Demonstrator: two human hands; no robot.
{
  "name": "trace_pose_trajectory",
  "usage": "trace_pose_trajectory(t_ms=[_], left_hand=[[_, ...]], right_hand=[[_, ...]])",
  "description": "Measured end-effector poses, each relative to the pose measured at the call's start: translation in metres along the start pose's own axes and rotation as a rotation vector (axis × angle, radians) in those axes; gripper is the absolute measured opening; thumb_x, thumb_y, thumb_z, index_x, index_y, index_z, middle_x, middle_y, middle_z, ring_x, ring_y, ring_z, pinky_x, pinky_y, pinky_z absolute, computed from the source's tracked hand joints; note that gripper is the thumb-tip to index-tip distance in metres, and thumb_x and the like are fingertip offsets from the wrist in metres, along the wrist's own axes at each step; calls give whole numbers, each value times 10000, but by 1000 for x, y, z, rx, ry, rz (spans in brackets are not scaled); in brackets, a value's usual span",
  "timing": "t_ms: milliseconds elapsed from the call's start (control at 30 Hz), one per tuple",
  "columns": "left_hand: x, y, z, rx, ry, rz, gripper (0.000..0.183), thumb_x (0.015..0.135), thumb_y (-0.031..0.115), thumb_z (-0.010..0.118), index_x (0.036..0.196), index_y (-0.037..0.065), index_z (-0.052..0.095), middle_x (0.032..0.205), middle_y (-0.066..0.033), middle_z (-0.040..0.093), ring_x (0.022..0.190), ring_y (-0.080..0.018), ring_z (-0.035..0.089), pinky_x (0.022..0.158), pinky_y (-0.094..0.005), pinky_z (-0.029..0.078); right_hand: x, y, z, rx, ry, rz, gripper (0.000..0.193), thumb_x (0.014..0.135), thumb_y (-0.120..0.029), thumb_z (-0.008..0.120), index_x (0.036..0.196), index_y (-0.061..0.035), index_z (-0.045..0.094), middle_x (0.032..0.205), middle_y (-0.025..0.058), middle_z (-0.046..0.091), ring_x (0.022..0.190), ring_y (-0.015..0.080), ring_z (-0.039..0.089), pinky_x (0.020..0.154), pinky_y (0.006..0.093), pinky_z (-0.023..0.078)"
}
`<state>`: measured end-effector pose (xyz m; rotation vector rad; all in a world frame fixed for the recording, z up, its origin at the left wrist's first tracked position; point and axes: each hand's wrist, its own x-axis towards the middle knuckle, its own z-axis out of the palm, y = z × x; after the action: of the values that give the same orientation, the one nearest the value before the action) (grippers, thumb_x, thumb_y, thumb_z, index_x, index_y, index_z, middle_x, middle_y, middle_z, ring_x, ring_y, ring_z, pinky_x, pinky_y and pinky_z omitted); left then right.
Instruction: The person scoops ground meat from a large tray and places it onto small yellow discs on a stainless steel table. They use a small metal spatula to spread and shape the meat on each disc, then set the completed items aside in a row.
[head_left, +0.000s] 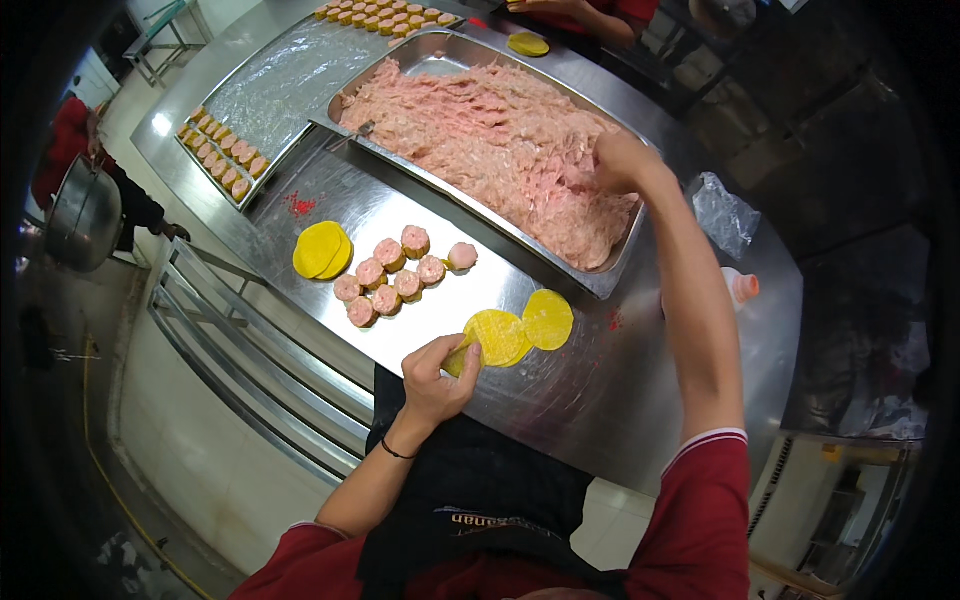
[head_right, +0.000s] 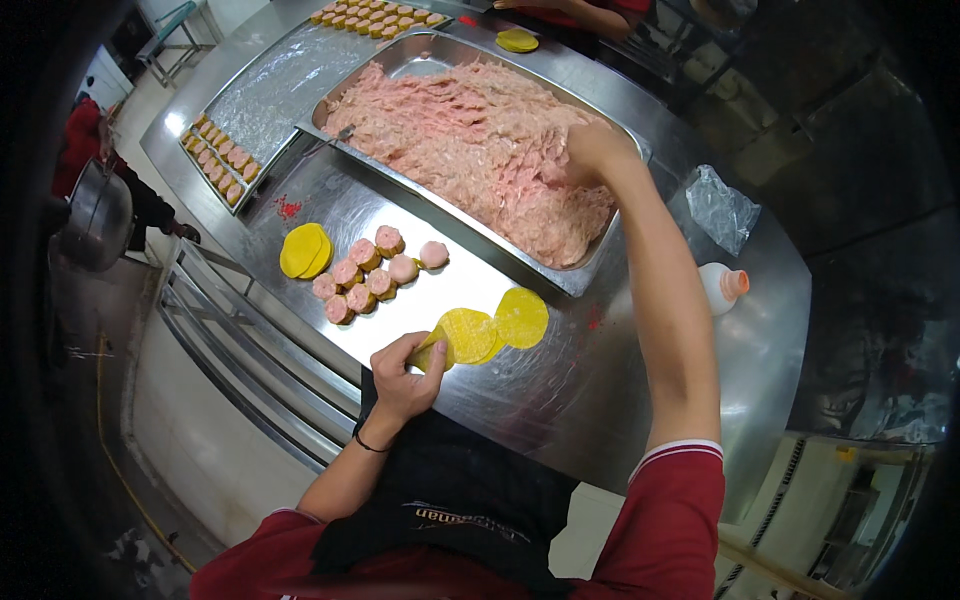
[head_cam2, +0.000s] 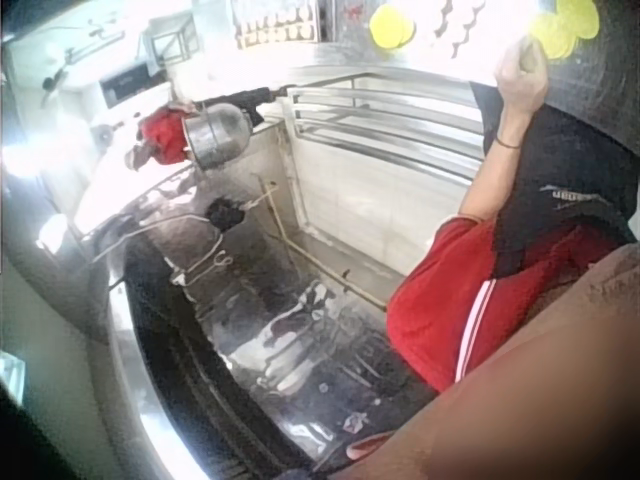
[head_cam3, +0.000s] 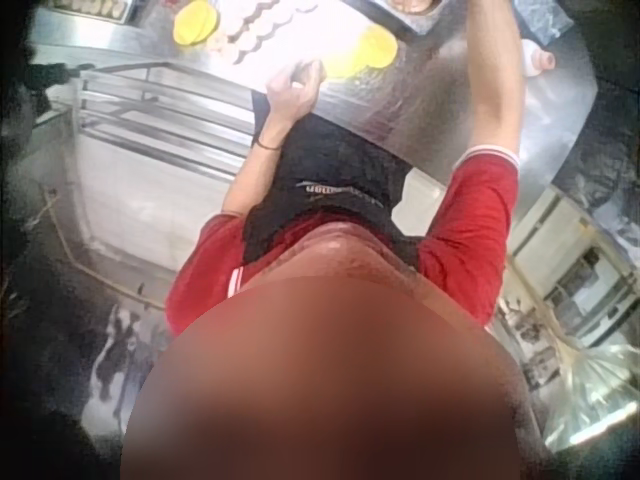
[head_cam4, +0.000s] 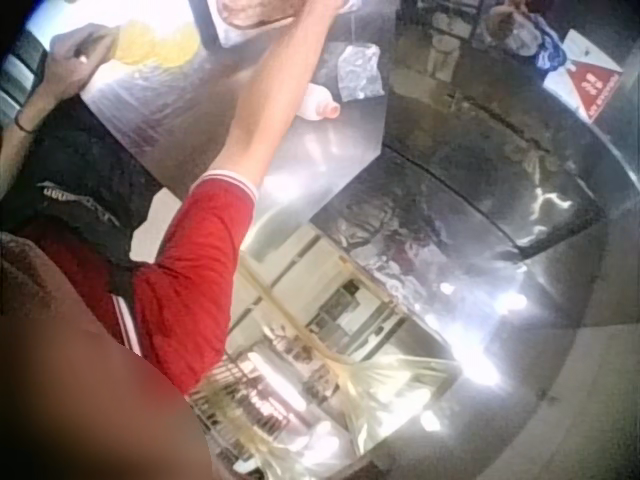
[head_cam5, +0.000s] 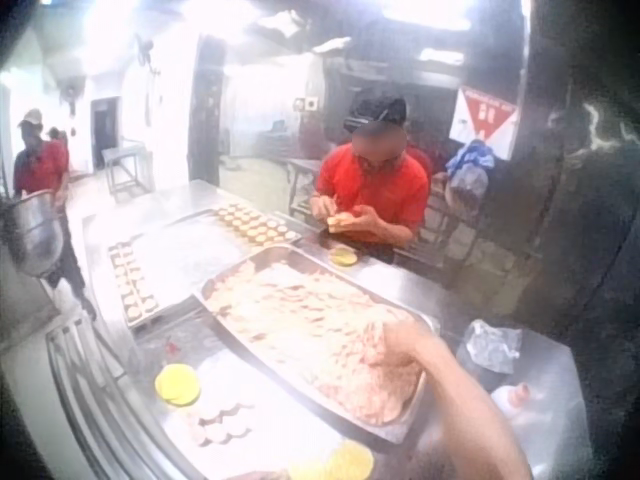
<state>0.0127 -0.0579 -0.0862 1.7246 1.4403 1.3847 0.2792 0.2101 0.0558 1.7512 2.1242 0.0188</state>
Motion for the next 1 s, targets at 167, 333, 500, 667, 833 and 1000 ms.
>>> trace_pose_trajectory(t_ms=[167, 333, 500, 667, 833, 1000], left_hand=[[-1, 0, 0, -9, -1, -1, 150, 874, 75, 817, 939, -37, 742, 793, -168, 747, 672, -290, 751, 612, -339, 569], [0, 1, -1, -5, -10, 0, 148, 873, 73, 815, 936, -38, 740, 796, -168, 748, 675, -291, 750, 616, -341, 571], [0, 1, -1, 11, 9, -5, 142, 868, 68, 812, 929, -39, 740, 800, -170, 749, 677, -293, 752, 622, -344, 574], [-1, -1, 1, -2, 30, 23, 145, 860, 64, 816, 925, -40, 739, 798, -169, 749, 674, -296, 749, 624, -344, 576], [-3, -1, 1, 3, 24, 19, 148, 858, 65, 818, 926, -40, 740, 798, -169, 749, 672, -302, 748, 625, -343, 576], [-3, -1, 2, 19, 26, 15, 154, 867, 76, 816, 931, -41, 740, 791, -175, 746, 671, -297, 750, 622, -342, 575]], right_hand=[[-7, 8, -5, 5, 141, 118, 274, 901, -170, 703, 1139, -52, 774, 1206, 220, 758, 1137, 393, 736, 953, 491, 604], [-4, 4, 13, -63, 65, 43, 299, 884, -142, 703, 1165, -62, 769, 1218, 224, 755, 1132, 378, 744, 947, 478, 610], [2, 23, 24, -25, 39, -77, 252, 869, -131, 687, 1079, -35, 788, 1098, 239, 773, 1066, 377, 756, 912, 461, 610], [-11, 53, 26, 346, 27, -244, 233, 878, -159, 709, 1005, 19, 792, 907, 221, 773, 851, 325, 742, 778, 432, 575], [-45, 66, 27, 781, 141, -262, 240, 910, -167, 743, 1030, 38, 779, 804, 165, 735, 710, 194, 663, 711, 363, 547], [-70, 50, 35, 976, 461, -235, 243, 927, -190, 764, 1064, 9, 791, 827, 175, 749, 750, 223, 708, 723, 362, 553]])
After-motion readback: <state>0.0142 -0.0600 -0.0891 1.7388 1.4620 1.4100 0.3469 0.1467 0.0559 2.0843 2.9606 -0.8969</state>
